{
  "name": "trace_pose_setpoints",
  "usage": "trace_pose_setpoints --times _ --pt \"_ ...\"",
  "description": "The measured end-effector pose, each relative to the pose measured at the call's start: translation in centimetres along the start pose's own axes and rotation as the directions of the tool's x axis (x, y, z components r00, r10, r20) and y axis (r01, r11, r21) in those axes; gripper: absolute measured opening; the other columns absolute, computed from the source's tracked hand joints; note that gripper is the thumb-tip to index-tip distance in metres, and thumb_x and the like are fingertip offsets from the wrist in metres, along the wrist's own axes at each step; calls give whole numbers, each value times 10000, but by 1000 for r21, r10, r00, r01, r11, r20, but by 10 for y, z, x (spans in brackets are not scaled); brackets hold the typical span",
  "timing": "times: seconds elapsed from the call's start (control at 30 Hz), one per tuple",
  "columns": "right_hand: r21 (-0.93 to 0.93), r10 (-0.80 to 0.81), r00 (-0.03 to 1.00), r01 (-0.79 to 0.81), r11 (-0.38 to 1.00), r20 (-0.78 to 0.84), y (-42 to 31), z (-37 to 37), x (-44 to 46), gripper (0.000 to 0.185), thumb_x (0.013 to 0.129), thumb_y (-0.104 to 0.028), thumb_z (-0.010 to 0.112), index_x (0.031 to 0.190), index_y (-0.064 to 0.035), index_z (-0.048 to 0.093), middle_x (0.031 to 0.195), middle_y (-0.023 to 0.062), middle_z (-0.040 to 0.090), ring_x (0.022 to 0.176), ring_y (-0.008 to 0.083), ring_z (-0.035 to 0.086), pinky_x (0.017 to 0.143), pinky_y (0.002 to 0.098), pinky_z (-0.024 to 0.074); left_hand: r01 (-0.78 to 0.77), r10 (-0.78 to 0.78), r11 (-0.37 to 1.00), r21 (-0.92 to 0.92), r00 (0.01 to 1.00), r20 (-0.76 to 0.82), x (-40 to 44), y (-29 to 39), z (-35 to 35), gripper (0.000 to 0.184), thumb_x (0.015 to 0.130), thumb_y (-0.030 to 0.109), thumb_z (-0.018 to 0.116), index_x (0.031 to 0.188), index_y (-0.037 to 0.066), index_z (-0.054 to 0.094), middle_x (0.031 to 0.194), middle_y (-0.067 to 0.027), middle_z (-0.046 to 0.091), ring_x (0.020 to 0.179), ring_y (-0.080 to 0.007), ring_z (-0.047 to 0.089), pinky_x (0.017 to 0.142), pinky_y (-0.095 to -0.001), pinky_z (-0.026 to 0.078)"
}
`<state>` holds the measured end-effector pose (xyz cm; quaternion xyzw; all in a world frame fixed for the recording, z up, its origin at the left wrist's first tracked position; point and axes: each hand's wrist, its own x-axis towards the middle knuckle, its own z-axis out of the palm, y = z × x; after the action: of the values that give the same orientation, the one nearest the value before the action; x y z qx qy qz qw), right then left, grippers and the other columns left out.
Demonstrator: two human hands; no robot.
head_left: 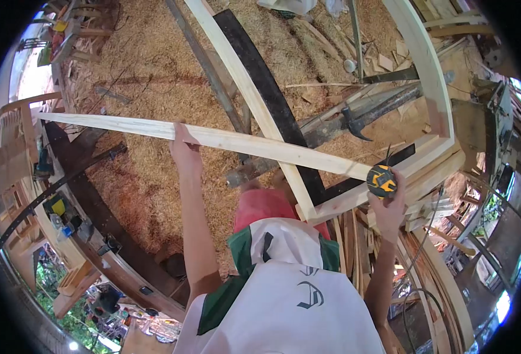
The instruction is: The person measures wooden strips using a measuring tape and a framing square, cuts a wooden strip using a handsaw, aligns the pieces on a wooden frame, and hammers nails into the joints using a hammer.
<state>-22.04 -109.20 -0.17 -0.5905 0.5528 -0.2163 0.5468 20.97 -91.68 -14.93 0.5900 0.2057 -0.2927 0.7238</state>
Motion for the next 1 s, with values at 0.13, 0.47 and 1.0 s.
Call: trace_pose_setpoints --times 0.13,0.47,1.0 --pt "15 -33 997 34 999 -72 32 18 8 677 785 100 696 1396 -22 432 1316 93 524 1206 180 548 1052 336 458 -26 37 997 78 989 -144 -15 2 14 350 1024 410 599 1113 72 566 986 -13 567 851 -93 530 659 -271 433" --pt "-112 -114 949 153 982 292 -26 88 -22 744 686 -147 878 1341 -45 541 1255 143 516 1210 275 541 1038 375 459 -557 279 625 547 814 509 -150 21 24 639 818 265 809 1290 -8 476 1151 -124 476 1060 -244 531 870 -412 491" --pt "85 289 929 -315 945 229 -26 117 -100 373 773 -92 831 1085 -14 644 1052 104 646 880 207 682 761 333 569 -772 -555 325 547 312 771 -169 15 67 298 836 201 784 1070 47 683 955 -134 699 878 -257 692 793 -348 532"
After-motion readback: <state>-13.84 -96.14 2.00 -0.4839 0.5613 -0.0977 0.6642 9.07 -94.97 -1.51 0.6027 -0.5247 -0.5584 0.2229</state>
